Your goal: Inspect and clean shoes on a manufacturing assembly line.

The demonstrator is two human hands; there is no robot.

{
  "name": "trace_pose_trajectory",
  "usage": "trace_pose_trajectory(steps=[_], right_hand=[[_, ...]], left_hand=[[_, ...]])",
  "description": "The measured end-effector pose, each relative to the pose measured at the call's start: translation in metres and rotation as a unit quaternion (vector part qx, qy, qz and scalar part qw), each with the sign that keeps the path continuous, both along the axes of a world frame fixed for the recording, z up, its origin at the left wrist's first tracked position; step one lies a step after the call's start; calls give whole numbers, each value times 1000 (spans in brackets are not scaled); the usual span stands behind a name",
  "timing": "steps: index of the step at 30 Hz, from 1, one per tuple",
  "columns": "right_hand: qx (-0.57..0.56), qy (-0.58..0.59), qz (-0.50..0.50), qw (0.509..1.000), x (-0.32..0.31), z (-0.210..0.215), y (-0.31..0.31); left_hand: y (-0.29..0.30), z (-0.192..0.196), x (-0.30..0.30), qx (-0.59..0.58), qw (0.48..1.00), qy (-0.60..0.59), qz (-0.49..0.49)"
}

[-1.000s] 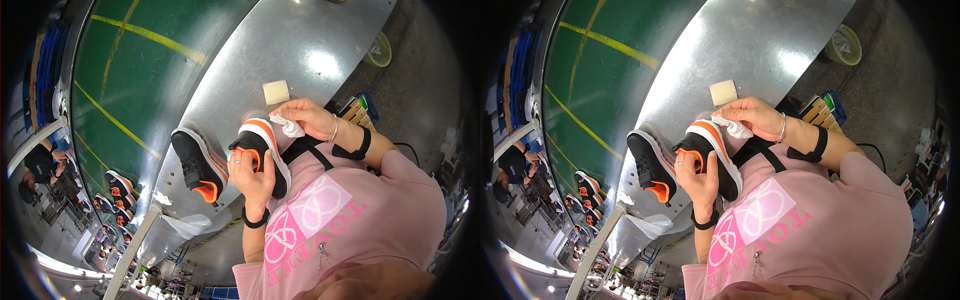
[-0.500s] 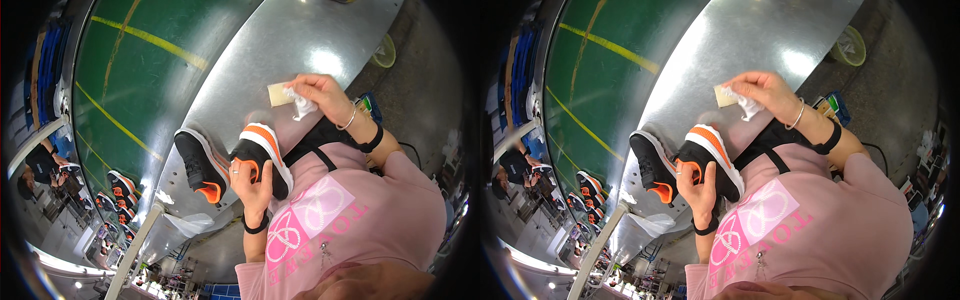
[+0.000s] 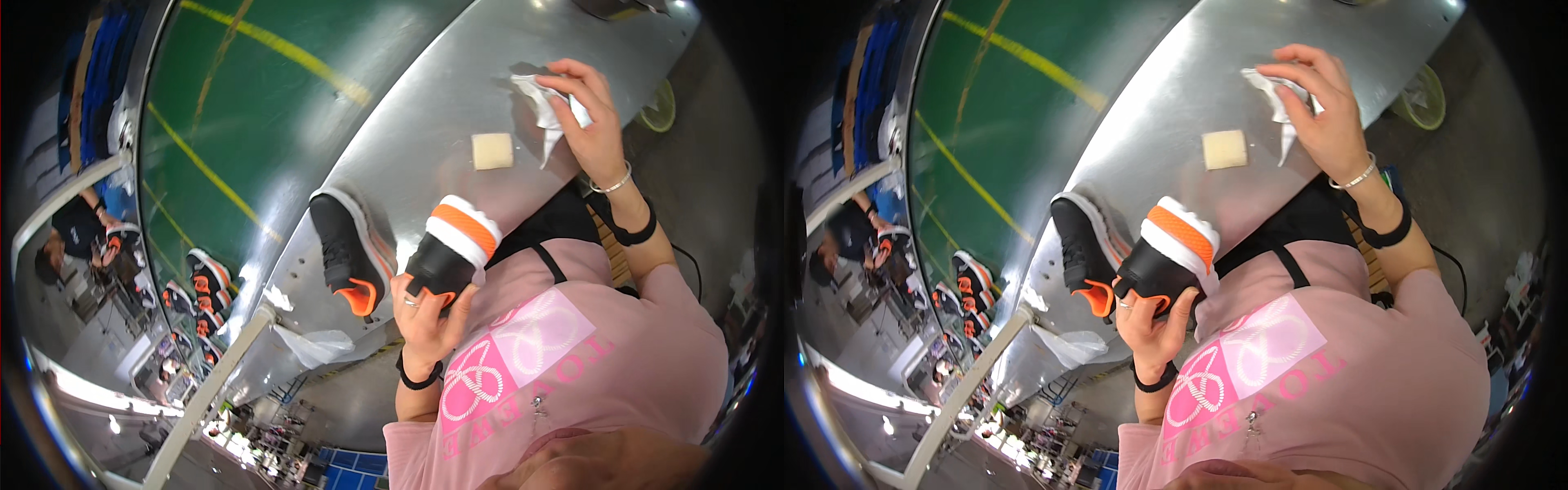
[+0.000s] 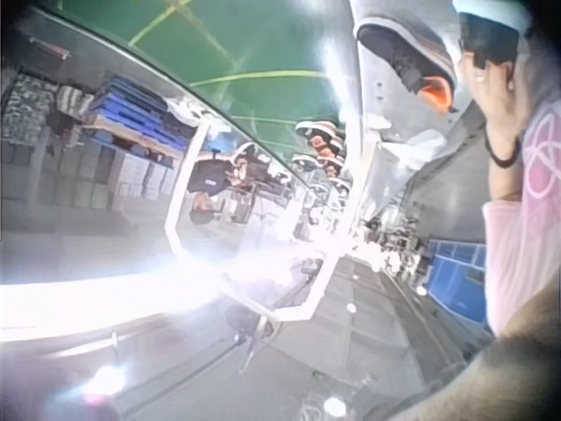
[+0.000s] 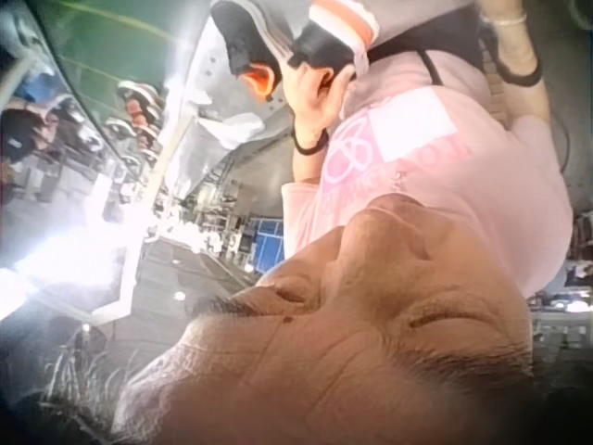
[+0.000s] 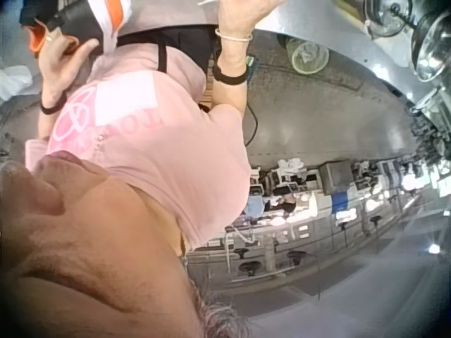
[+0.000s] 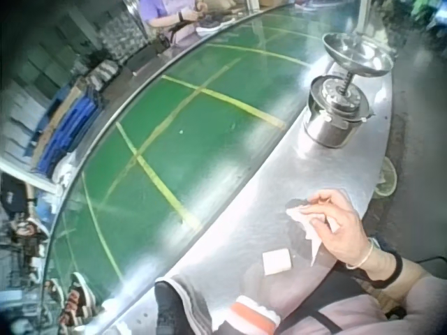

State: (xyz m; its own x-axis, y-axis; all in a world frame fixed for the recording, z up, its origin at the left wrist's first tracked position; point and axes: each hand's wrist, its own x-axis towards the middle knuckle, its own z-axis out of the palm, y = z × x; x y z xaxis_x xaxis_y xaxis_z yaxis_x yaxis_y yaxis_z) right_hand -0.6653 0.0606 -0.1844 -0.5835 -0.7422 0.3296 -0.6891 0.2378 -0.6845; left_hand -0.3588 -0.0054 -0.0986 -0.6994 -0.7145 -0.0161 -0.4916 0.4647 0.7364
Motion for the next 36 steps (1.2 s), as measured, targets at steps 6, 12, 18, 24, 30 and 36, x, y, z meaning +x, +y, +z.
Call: trace_pose_trajectory(steps=[6,12,18,24,30,36], right_hand=[[16,-198,58,978,30,0,7],[24,-241,187,952,61,0,2],[17,-230,248,941,77,-2,-7],[26,-229,274,934,89,-3,-10],[22,-231,310,922,104,2,-23],[40,-225,336,914,109,-10,-26]], left_hand=[[-28,7,14,-239,967,10,-85],[-40,-2,31,-368,912,-131,-127],[-40,-16,54,-299,926,-215,-77],[-33,-20,78,-231,966,-112,43],[-15,-27,74,-118,969,-72,206],[-23,-15,67,-87,959,-132,237]])
